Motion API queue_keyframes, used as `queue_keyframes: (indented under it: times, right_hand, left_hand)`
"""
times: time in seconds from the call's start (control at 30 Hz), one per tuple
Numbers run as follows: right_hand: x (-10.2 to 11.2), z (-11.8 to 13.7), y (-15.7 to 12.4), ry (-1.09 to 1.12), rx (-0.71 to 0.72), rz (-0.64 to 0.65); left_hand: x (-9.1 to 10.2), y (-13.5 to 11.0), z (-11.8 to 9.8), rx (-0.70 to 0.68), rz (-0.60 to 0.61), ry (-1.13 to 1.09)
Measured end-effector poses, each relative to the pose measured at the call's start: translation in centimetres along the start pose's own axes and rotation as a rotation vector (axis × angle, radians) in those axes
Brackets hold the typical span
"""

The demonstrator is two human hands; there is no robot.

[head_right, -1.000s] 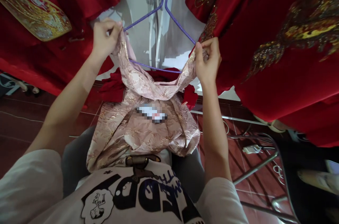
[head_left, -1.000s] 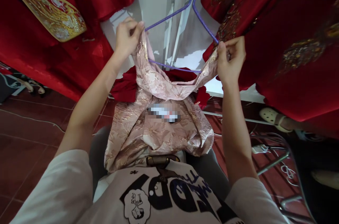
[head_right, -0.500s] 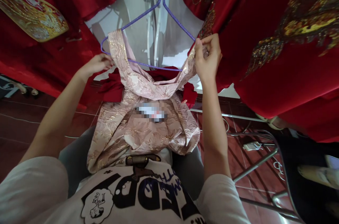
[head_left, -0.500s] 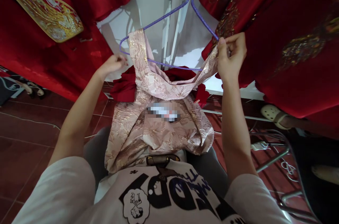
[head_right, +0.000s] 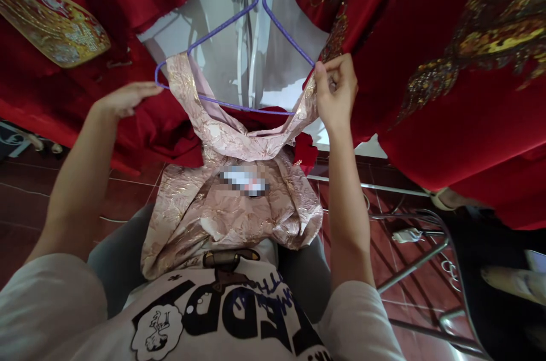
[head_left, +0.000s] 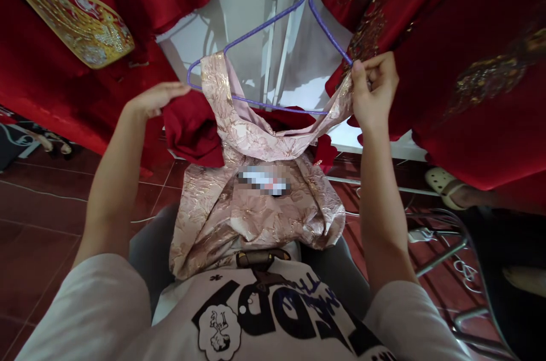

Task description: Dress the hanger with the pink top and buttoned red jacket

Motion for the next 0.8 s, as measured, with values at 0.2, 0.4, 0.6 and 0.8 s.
queue_keyframes:
  times: [0.2, 0.4, 0.6, 0.8]
  right_hand:
    - [1.1, 4.0, -1.1, -0.006, 0.086, -0.060]
    - [1.0, 5.4, -2.8, -0.086, 0.063, -0.054]
    - [0.9, 2.8, 1.9, -0.158, -0.067, 0.152]
    - [-8.4, -1.5, 2.5, -0.203, -0.387, 1.071]
  left_hand:
    - [0.1, 4.6, -9.9, -0.010, -0.045, 0.334]
    - [-7.5, -0.7, -21.1, -0.326, -0.132, 0.433]
    - [-12.4, -1.6, -20.1, -0.454, 0.256, 0.528]
    - [-13.0, 2.0, -15.7, -0.507, 0.611, 0.374]
Point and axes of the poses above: each hand's wrist, its own y-axis towards the middle knuckle, its own x-axis out of the back of the hand, z = x × y, the point moved 10 cm from there along y, towards the middle knuckle, and after that the axes turned 4 degrees about x, right-handed, at the moved point
